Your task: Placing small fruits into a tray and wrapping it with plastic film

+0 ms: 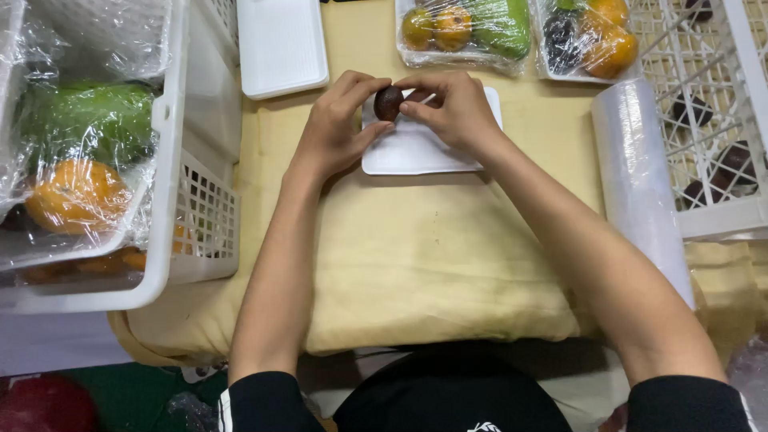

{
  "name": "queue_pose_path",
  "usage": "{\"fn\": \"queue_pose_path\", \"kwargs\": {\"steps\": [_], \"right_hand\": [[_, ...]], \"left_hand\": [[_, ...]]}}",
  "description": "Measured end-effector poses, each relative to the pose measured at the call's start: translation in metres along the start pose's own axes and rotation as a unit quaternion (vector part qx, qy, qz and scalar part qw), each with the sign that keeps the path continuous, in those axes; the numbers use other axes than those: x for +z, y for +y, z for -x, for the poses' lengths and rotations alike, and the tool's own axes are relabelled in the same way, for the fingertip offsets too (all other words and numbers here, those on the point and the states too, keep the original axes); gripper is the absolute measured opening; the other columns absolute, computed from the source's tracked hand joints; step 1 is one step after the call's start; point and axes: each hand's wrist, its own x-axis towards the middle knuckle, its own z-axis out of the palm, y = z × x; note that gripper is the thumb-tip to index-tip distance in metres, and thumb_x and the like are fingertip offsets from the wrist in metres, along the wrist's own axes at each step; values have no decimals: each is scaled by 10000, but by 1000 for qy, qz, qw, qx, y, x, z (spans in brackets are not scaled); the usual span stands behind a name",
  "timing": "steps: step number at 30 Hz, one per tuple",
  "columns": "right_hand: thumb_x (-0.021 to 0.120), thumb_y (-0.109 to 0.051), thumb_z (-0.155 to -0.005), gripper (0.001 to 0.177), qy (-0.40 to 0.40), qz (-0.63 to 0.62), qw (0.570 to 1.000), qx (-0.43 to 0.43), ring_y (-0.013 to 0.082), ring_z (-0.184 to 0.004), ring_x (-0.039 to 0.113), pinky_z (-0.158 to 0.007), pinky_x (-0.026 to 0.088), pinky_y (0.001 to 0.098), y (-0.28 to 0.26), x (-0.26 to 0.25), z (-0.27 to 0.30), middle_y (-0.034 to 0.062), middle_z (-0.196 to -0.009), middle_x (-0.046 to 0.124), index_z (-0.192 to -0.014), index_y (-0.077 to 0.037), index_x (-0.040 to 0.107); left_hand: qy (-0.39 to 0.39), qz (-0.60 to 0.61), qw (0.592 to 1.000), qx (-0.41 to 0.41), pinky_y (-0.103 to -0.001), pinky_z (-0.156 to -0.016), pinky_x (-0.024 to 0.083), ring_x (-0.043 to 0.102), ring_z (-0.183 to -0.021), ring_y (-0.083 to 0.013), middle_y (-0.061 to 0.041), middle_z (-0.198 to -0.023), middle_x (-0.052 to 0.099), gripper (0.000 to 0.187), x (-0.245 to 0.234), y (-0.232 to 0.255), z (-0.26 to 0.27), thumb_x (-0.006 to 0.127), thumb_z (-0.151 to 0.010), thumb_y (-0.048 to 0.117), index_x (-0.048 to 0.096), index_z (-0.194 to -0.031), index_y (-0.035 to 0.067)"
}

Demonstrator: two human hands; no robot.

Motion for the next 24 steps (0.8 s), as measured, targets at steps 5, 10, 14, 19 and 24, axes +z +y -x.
{"fn": "queue_pose_path", "kwargs": {"steps": [5, 10, 14, 19, 24], "right_hand": [[790, -176, -902, 288, -27, -19, 999, 37, 73, -918, 735, -831, 563, 232, -13, 0, 8, 13, -992, 814, -1189, -195, 781], [768, -179, -903, 314, -49, -6, 998, 44, 76, -918, 718, -863, 550, 238, -12, -1, 9, -14, -986, 806, -1216, -212, 772], [761, -200, -909, 298, -50, 21, 998, 20, 56, -854, 659, -805, 497, 233, -5, 1, 5, -47, -941, 791, -1204, -234, 785], [744, -205, -907, 290, -43, 19, 999, 23, 81, -878, 675, -818, 509, 248, -5, 3, 8, -29, -951, 782, -1193, -224, 786], [754, -188, -901, 303, -44, 2, 999, 3, 71, -910, 693, -846, 520, 232, 5, 5, 7, -21, -986, 783, -1204, -191, 772]], "left_hand": [[-32, 6, 999, -39, -372, -806, 501, 629, -998, -279, -119, -1169, 617, 515, -4, 1, 4, 862, -854, 57, 616, -1307, 42], [-25, 17, 999, -20, -355, -811, 511, 625, -1013, -285, -133, -1151, 604, 526, -5, 3, 5, 870, -806, 22, 619, -1269, 32], [-22, 13, 998, -55, -356, -763, 483, 598, -970, -260, -94, -1122, 571, 519, -6, 6, 2, 864, -768, 36, 605, -1217, 58], [-38, -3, 996, -82, -383, -779, 506, 596, -1046, -268, -92, -1175, 522, 652, -5, 9, 2, 883, -766, 62, 560, -1331, 93], [-48, -5, 997, -54, -398, -862, 498, 581, -1102, -285, -105, -1202, 559, 543, -2, 3, 6, 827, -836, 116, 589, -1321, 68]]}}
